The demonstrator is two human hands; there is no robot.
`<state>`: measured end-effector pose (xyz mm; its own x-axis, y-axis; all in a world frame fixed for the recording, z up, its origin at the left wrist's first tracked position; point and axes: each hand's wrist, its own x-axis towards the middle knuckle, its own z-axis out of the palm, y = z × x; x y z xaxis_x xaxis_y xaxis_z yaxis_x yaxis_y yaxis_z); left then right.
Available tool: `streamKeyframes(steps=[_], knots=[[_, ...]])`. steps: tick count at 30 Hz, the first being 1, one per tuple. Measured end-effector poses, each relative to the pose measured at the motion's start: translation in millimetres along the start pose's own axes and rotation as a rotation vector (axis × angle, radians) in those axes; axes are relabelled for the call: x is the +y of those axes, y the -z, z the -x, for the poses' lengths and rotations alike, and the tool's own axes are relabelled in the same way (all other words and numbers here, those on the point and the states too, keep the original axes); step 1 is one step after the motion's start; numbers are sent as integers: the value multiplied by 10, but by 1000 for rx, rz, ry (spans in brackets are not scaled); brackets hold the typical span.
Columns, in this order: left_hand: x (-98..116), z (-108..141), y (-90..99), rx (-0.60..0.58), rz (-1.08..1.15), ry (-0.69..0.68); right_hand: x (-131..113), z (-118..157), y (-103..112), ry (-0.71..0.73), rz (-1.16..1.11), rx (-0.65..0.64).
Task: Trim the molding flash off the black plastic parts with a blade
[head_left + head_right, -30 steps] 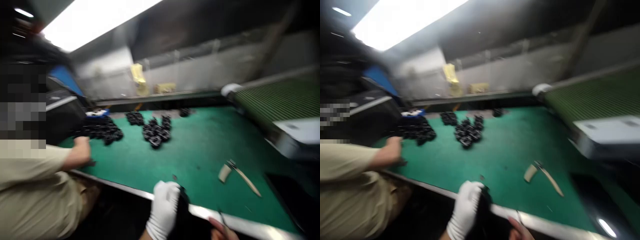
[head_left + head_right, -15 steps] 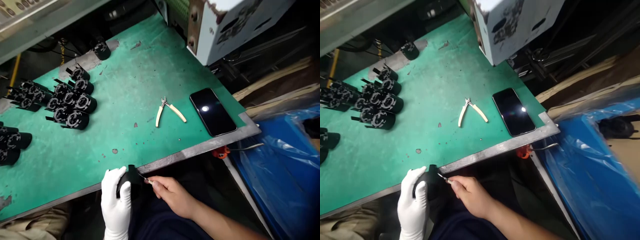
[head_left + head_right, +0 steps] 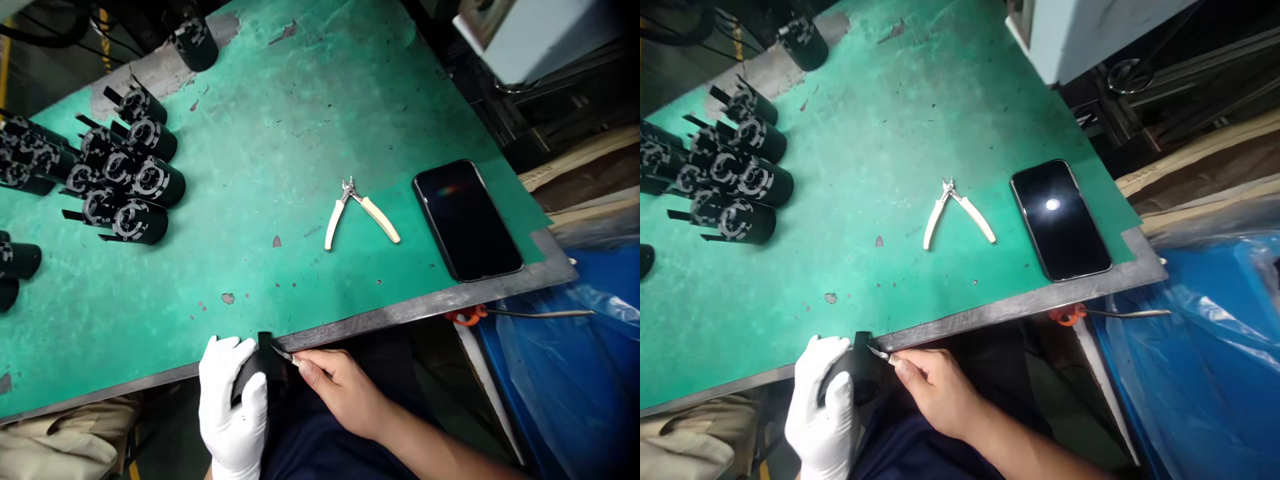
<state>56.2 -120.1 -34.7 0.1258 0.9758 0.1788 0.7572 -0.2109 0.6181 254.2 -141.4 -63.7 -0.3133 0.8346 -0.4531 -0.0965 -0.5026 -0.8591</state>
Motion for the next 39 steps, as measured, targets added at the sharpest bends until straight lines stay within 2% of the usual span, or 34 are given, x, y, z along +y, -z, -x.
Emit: streamKeyframes(steps=[5, 11, 18, 22, 24, 27, 29, 31, 33, 34, 36, 39], knots=[[6, -4, -44, 45, 20, -15, -49, -1, -26, -35, 52, 19], [-19, 31, -70, 69, 52, -66, 3, -28, -85, -49, 91, 52], [-42, 24, -51, 52, 64, -51, 45, 96, -89, 45, -40, 98], [-69, 33, -89, 74, 59, -50, 47, 73, -196, 121, -6, 44], [-41, 43, -61, 67, 34, -45, 54, 43, -260, 160, 39, 109], [76, 55, 140, -72, 24, 16, 66, 43, -293, 246, 108, 258], [161, 52, 372, -182, 127, 142, 54, 65, -263, 283, 117, 320], [195, 37, 614, -155, 304, 275, 13, 81, -221, 291, 83, 326], [161, 20, 788, -99, 425, 306, -51, 80, -206, 270, 17, 280], [129, 13, 834, -120, 439, 284, -86, 73, -217, 251, -18, 247], [73, 8, 834, -263, 399, 207, -149, 51, -279, 196, -84, 172], [82, 12, 681, -427, 380, 129, -204, 11, -429, 135, -187, 54]])
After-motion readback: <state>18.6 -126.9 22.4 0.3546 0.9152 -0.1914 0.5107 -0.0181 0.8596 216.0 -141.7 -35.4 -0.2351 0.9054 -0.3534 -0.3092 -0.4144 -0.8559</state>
